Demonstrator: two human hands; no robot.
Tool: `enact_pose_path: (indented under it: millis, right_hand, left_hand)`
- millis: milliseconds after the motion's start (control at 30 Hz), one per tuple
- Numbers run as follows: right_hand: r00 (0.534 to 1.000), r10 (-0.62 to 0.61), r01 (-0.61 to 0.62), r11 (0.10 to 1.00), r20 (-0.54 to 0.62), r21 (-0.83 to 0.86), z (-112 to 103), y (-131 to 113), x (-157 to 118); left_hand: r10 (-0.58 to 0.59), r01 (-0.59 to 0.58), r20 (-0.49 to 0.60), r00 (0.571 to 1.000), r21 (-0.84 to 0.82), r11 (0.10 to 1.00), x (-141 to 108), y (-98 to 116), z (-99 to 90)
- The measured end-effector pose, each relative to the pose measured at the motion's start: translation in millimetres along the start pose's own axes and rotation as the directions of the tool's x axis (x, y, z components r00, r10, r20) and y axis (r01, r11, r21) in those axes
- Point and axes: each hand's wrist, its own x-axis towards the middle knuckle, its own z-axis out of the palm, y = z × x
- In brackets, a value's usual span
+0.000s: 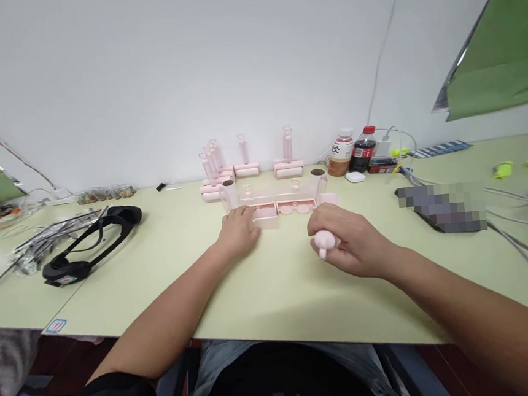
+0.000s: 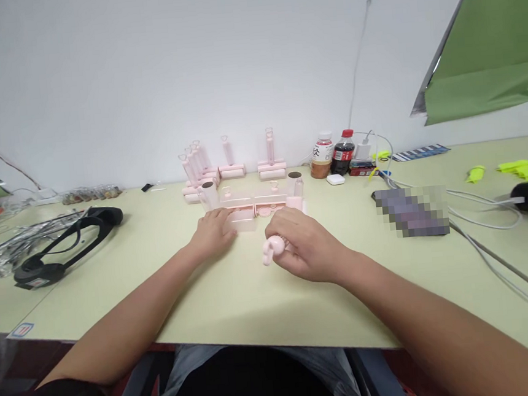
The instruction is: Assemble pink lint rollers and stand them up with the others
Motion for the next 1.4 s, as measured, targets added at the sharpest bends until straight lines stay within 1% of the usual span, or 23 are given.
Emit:
enact_pose_path:
  millis: [67, 167, 200, 233, 267, 300, 333, 367, 400, 467, 500, 533, 567, 633, 733, 867, 1067, 1167, 1233, 1300, 1333, 1367, 1400]
  right_hand:
    - [0.999, -0.053, 0.053, 0.998, -0.014, 0.031, -4, 1, 0]
    - [0.997, -0.034, 0.031, 0.999, 0.069, 0.045, -5, 6, -1]
    - [0.996, -0.022, 0.015, 0.997, 0.089, 0.070, -5, 8, -2]
    - [0.996, -0.009, 0.000, 0.995, 0.090, 0.101, -4, 9, -3]
    - [0.998, 0.004, -0.013, 0.992, 0.066, 0.129, -2, 11, -4]
    - [1.000, 0.025, -0.027, 0.989, 0.017, 0.143, -1, 13, -4]
    - [0.997, 0.053, -0.046, 0.989, -0.049, 0.140, 1, 14, -5]
    - [0.989, 0.086, -0.070, 0.989, -0.120, 0.129, 2, 15, -6]
    - [0.975, 0.117, -0.094, 0.988, -0.191, 0.123, 4, 16, -7]
    - [0.938, 0.171, -0.137, 0.982, -0.303, 0.131, 6, 17, -7]
    - [0.921, 0.196, -0.155, 0.977, -0.338, 0.143, 8, 18, -8]
    - [0.906, 0.220, -0.174, 0.972, -0.360, 0.156, 9, 18, -8]
    - [0.897, 0.244, -0.195, 0.967, -0.369, 0.166, 10, 18, -8]
    - [0.888, 0.283, -0.232, 0.956, -0.362, 0.179, 12, 18, -7]
    - [0.892, 0.283, -0.224, 0.954, -0.353, 0.197, 14, 17, -7]
    - [0.898, 0.252, -0.179, 0.958, -0.360, 0.222, 15, 18, -7]
    - [0.898, 0.311, -0.239, 0.939, -0.310, 0.248, 19, 20, -7]
    - [0.899, 0.338, -0.255, 0.921, -0.280, 0.294, 22, 21, -6]
    - [0.892, 0.367, -0.269, 0.900, -0.265, 0.343, 25, 22, -6]
    - [0.885, 0.384, -0.275, 0.887, -0.263, 0.370, 28, 23, -7]
    - [0.883, 0.384, -0.274, 0.888, -0.268, 0.371, 29, 24, -7]
    - [0.882, 0.382, -0.271, 0.890, -0.276, 0.366, 31, 25, -7]
    - [0.879, 0.381, -0.271, 0.894, -0.287, 0.358, 32, 25, -8]
  left_hand:
    - [-0.014, 0.014, 0.015, 1.000, 0.029, 0.999, -1, 2, -0.2]
    - [-0.022, 0.022, 0.034, 0.999, 0.016, 1.000, -5, 6, -2.8]
    - [-0.023, 0.024, 0.038, 0.999, -0.030, 0.999, -6, 7, -3.8]
    - [-0.023, 0.027, 0.037, 0.999, -0.113, 0.993, -7, 7, -4.7]
    - [-0.029, 0.036, 0.031, 0.999, -0.233, 0.972, -8, 8, -5.3]
    - [-0.048, 0.054, 0.025, 0.999, -0.381, 0.923, -8, 8, -5.7]
    - [-0.079, 0.082, 0.029, 0.996, -0.537, 0.839, -7, 8, -5.7]
    - [-0.113, 0.117, 0.050, 0.992, -0.682, 0.722, -7, 8, -5.3]
    - [-0.144, 0.153, 0.084, 0.986, -0.798, 0.584, -6, 9, -4.7]
    - [-0.170, 0.210, 0.163, 0.972, -0.925, 0.318, -5, 13, -3.0]
    - [-0.162, 0.226, 0.194, 0.968, -0.951, 0.213, -5, 15, -2.1]
    - [-0.146, 0.234, 0.215, 0.966, -0.963, 0.133, -6, 18, -1.1]
    - [-0.129, 0.238, 0.227, 0.965, -0.968, 0.078, -6, 20, -0.2]
    - [-0.084, 0.234, 0.231, 0.969, -0.972, 0.027, -8, 24, 1.5]
    - [-0.024, 0.220, 0.220, 0.975, -0.975, 0.024, -10, 27, 3.4]
    - [0.007, 0.234, 0.234, 0.972, -0.971, 0.047, -12, 27, 2.8]
    - [0.037, 0.224, 0.227, 0.973, -0.972, 0.072, -16, 30, -1.4]
    - [0.084, 0.199, 0.207, 0.975, -0.976, 0.091, -18, 31, -0.3]
    - [0.126, 0.198, 0.212, 0.969, -0.974, 0.112, -18, 31, 0.7]
    - [0.152, 0.202, 0.228, 0.962, -0.964, 0.172, -18, 31, -0.3]
    - [0.151, 0.192, 0.229, 0.962, -0.955, 0.228, -19, 31, -2.0]
    - [0.133, 0.166, 0.215, 0.968, -0.938, 0.305, -19, 31, -4.6]
    - [0.100, 0.123, 0.177, 0.979, -0.907, 0.402, -21, 33, -8.0]
